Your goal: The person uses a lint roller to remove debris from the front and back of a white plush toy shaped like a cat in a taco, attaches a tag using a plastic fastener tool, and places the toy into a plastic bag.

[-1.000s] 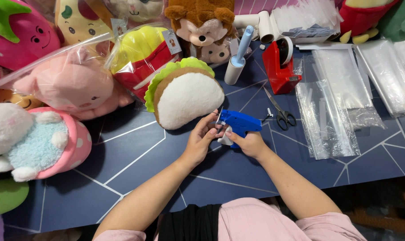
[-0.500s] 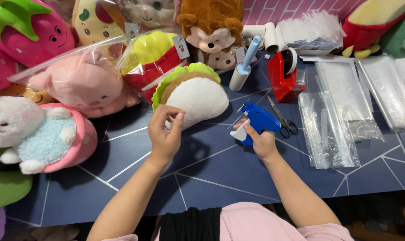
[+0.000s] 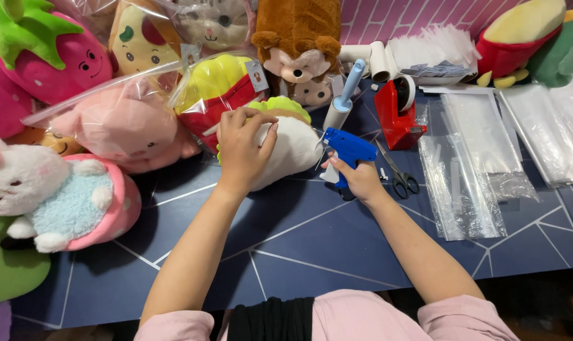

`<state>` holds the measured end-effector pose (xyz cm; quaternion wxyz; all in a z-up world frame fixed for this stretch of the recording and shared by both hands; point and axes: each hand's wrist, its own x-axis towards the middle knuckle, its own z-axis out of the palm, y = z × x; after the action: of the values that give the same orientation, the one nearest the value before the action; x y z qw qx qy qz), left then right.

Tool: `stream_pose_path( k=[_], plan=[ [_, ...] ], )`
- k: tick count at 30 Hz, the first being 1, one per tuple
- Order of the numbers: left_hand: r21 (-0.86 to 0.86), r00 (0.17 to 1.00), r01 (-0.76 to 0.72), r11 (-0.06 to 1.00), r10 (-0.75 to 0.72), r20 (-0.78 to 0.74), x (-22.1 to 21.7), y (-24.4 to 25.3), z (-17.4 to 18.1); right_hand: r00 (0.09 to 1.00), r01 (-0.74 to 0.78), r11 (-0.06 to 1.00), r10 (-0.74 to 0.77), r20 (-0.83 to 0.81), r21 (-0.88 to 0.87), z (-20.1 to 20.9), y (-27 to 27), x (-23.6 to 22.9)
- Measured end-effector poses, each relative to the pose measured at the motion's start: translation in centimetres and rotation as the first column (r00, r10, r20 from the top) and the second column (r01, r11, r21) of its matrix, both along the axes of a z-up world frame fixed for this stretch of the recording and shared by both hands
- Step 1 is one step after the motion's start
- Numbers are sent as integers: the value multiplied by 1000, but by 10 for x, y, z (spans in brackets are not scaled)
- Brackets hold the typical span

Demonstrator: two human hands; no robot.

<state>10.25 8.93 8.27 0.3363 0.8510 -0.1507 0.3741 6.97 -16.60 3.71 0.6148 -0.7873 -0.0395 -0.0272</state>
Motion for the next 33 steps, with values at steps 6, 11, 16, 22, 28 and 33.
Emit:
stream_pose_path(
  k=[6,11,16,22,28,33],
  plan=[
    [146,995,-33,989,46,-84,12,-8,18,999,16,999,-14,-42,47,-2,1,4],
    [247,972,-78,966,129,-195,21,0,13,998,43,994,-38,-47,105,-14,-6,6],
    [335,870,65,940,111,-481,8,-6,29,996,89,986,-88,-12,143,-17,-16,10],
    [342,807,374,862,-121,-579,-22,-26,46,991,113,981,-124,58,157,-22,-32,16],
    [265,880,443,856,-360,-310,-42,-24,22,993,72,983,-87,78,171,-16,-33,10],
    [113,906,422,899,-415,-80,-45,-3,10,999,14,976,-22,33,216,-24,-34,13]
  ],
)
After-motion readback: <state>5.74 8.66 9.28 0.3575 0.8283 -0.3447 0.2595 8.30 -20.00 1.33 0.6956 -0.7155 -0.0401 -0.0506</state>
